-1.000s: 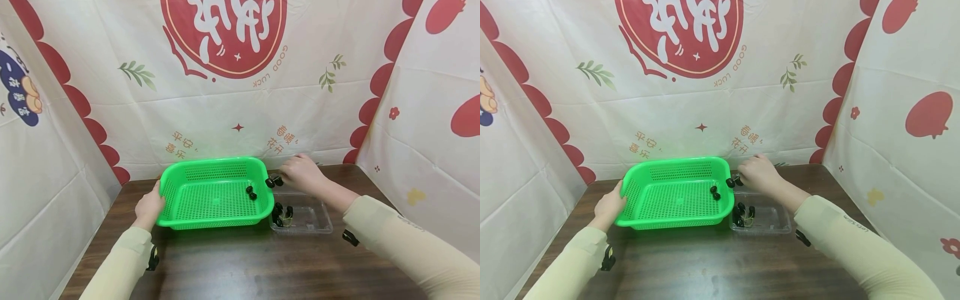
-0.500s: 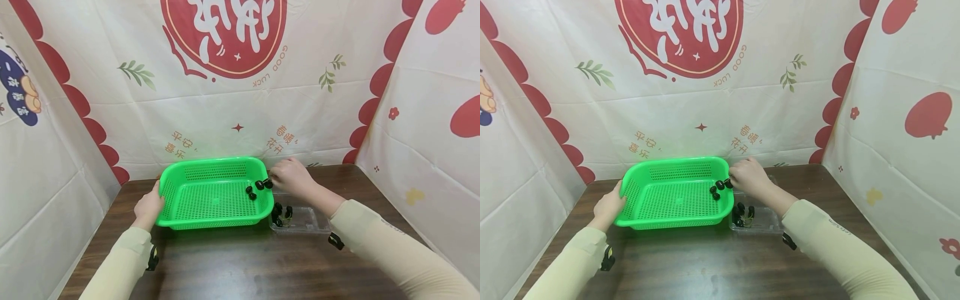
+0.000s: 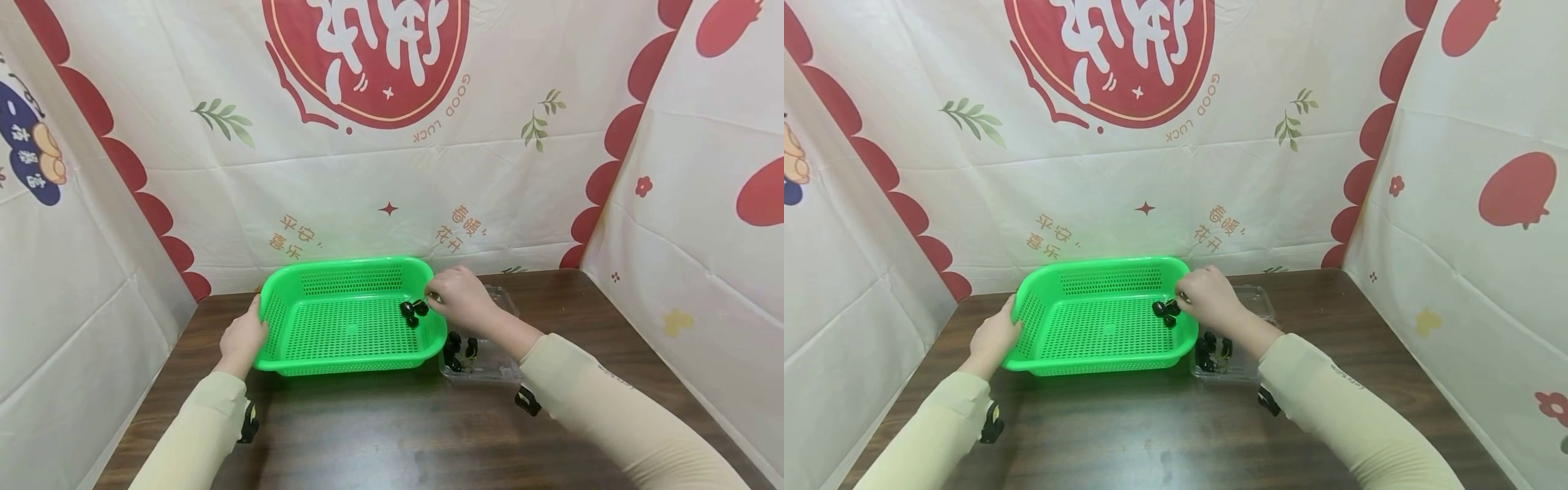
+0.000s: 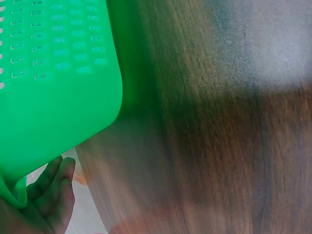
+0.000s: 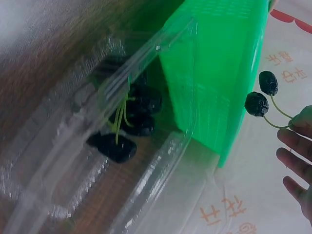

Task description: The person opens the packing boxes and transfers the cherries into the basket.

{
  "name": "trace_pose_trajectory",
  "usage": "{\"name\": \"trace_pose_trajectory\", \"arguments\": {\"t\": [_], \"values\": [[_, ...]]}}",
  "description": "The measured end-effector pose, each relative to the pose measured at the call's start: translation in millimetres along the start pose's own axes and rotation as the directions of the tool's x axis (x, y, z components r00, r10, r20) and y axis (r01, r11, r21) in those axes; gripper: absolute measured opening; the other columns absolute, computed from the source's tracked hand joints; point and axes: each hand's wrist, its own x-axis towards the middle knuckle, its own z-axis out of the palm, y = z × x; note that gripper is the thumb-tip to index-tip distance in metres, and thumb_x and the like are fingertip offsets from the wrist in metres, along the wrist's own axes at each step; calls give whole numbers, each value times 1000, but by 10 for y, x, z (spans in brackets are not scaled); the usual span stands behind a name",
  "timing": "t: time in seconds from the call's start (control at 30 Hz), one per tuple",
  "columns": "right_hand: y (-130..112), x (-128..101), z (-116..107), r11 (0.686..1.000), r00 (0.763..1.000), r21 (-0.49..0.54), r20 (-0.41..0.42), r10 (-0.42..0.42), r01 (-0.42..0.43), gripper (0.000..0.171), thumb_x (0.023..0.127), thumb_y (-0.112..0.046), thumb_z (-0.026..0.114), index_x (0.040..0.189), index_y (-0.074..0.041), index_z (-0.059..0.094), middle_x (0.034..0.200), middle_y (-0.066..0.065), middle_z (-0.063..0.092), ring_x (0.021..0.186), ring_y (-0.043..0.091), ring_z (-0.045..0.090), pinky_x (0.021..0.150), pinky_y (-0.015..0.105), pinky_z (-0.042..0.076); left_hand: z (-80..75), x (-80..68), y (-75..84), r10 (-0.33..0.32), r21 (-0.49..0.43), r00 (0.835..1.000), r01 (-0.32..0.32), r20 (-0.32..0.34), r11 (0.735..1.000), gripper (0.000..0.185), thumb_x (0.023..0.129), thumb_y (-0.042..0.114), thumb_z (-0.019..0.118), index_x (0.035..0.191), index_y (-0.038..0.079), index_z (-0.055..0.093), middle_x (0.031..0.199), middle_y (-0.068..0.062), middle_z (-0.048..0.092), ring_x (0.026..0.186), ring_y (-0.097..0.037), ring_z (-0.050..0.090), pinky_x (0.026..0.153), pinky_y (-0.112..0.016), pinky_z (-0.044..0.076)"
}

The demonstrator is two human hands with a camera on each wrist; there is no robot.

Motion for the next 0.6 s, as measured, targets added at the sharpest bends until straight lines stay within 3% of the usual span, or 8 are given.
{"name": "trace_pose_trajectory", "arguments": {"t": [0.3, 0.6], "values": [[-98, 45, 115, 998, 998, 51, 52, 41, -44, 9, 86, -8, 68, 85, -12, 76, 79, -3, 70, 74, 16, 65, 80, 43, 49, 7, 16, 14, -1, 3, 1000, 1, -8, 1000, 68, 99, 19, 49, 157, 9, 14, 101, -24, 64, 72, -30, 57, 58, -44, 44], [-129, 93, 233, 982, 984, 121, 123, 131, -146, 11, 88, -8, 65, 90, -12, 76, 84, -3, 71, 80, 16, 65, 80, 41, 50, 1, 10, 15, -4, 14, 1000, 4, 10, 1000, 68, 99, 19, 49, 157, 9, 13, 96, -22, 64, 69, -29, 56, 56, -42, 42]]}}
